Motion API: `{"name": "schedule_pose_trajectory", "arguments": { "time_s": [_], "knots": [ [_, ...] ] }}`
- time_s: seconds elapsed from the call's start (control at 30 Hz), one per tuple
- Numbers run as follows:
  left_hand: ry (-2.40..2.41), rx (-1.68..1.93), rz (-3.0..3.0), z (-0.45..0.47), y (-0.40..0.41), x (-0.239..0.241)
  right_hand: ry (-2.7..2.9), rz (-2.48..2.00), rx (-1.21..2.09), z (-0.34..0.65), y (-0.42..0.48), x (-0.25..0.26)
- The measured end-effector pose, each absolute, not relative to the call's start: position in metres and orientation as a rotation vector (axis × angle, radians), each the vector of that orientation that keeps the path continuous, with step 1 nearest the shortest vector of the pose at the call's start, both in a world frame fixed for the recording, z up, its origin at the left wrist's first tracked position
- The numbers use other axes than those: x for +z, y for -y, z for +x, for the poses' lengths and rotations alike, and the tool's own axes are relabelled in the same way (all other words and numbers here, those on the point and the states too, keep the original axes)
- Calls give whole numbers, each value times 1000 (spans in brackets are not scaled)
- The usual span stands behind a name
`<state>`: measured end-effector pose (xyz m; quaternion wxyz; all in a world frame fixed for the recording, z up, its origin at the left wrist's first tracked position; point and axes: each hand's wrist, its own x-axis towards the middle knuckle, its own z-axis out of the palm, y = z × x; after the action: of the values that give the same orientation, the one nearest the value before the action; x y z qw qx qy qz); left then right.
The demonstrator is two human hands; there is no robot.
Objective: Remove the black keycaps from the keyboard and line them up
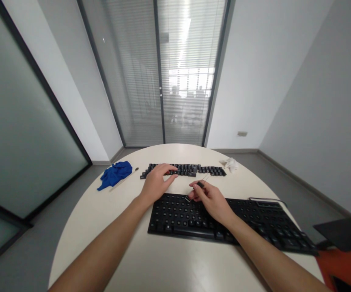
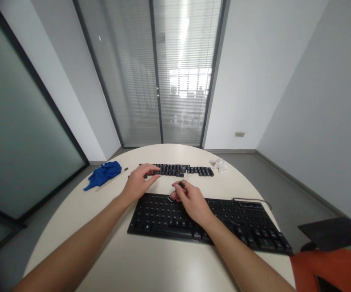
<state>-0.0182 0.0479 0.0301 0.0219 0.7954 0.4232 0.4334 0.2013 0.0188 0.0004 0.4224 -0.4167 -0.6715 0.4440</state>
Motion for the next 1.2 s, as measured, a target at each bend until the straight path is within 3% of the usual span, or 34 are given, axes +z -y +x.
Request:
{"name": "schedule_pose_trajectory", "arguments": {
  "time_s": [0.4, 1.2],
  "knots": [
    [-1702, 1057, 2532, -58, -81, -24, 1711, -1083, 1099, 200, -18, 2],
    [-1768, 1037, 2521, -68, -100, -42, 1812, -1110, 1013, 201, -15, 1]
  ]
}}
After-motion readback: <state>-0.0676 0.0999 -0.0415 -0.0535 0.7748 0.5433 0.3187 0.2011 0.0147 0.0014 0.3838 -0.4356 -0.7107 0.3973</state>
